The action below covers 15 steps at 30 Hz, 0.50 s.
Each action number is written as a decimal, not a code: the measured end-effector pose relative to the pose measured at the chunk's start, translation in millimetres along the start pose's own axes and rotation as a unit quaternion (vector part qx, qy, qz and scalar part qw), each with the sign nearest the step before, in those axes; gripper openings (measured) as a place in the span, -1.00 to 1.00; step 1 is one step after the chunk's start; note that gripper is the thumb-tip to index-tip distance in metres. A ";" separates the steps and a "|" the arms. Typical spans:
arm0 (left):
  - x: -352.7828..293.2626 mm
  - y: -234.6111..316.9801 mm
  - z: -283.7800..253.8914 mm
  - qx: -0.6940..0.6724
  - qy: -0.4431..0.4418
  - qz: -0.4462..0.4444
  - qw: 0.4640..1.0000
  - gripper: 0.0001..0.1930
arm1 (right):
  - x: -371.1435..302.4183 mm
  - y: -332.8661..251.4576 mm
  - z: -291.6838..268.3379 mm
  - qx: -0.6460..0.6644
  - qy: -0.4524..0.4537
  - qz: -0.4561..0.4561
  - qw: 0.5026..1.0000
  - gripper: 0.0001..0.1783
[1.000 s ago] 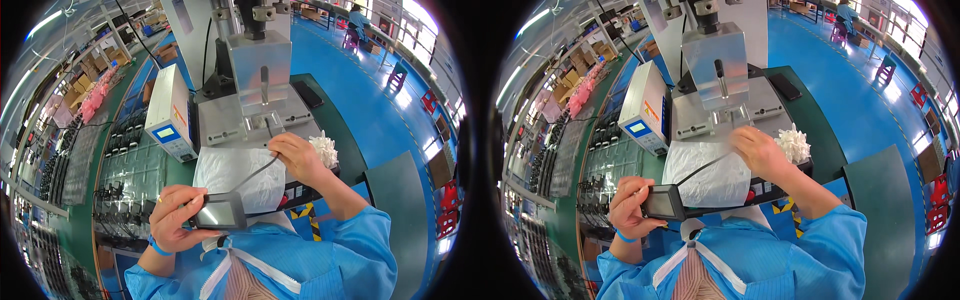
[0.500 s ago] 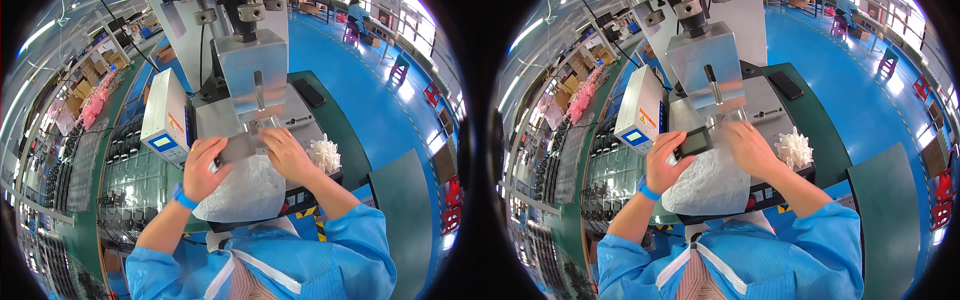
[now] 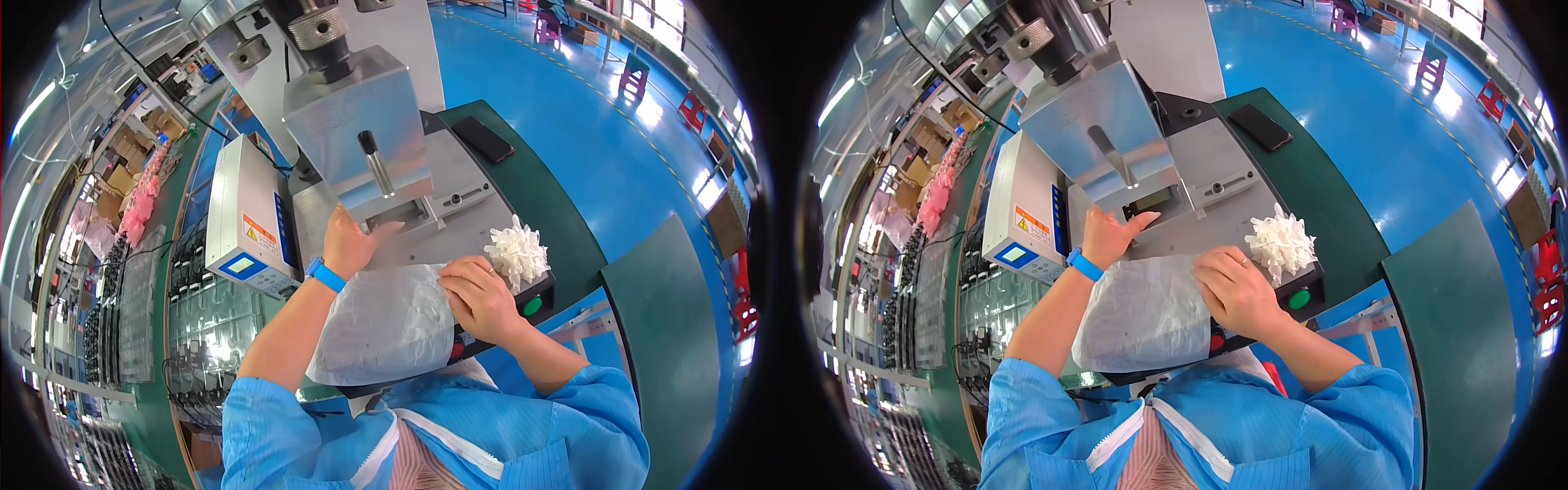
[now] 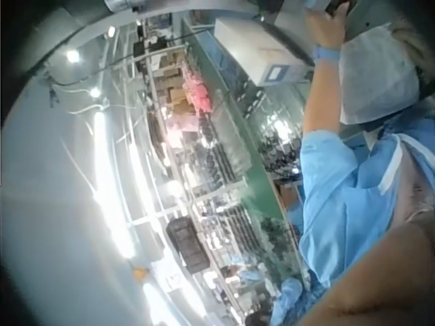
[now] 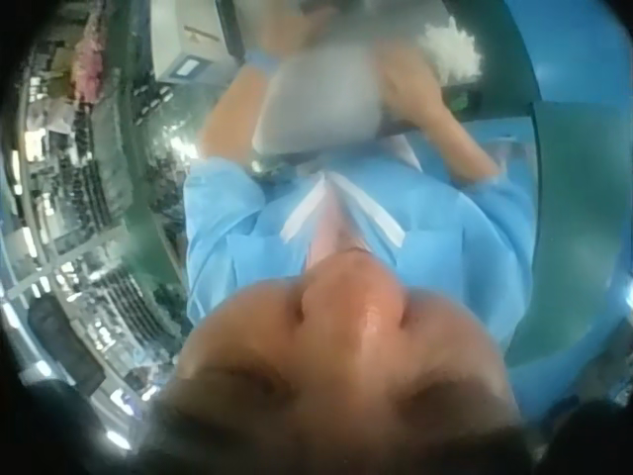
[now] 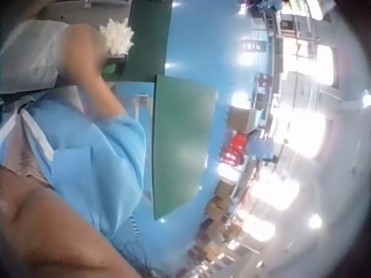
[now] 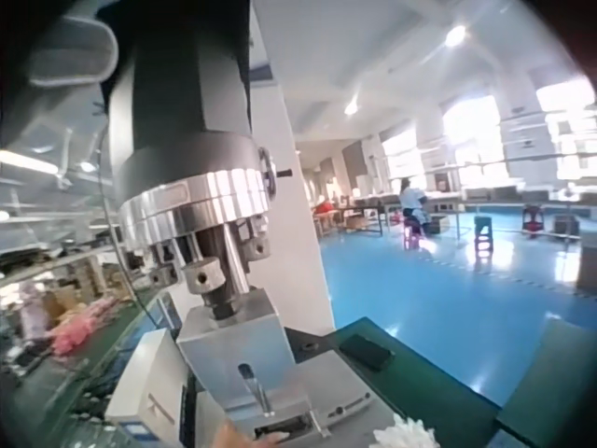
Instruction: Assembling and testing handheld electronic components using a press machine and handheld diagnostic equipment.
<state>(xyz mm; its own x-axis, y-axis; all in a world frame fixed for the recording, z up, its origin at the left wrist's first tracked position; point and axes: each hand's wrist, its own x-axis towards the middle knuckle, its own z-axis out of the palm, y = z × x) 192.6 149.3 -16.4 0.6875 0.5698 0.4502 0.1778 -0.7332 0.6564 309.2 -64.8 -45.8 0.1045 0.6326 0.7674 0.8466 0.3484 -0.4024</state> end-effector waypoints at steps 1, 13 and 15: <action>0.3 -1.8 0.9 -0.001 -0.003 -0.001 1.000 -0.62 | -0.2 0.3 -0.4 0.002 0.004 -0.001 1.000 -0.80; 0.4 -1.4 3.2 -0.043 -0.023 0.062 0.997 -0.62 | -3.2 1.2 -0.3 -0.001 0.015 -0.004 1.000 -0.77; -0.1 -2.2 -2.8 0.047 -0.073 0.066 0.994 -0.61 | -2.9 1.0 -1.0 -0.001 0.011 -0.003 1.000 -0.77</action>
<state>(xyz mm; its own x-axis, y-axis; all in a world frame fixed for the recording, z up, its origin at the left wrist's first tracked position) 190.2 151.9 -16.1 0.8025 0.4118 0.4318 0.1402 -0.8336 0.5343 310.3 -67.0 -47.9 0.1103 0.6149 0.7808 0.8488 0.3504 -0.3959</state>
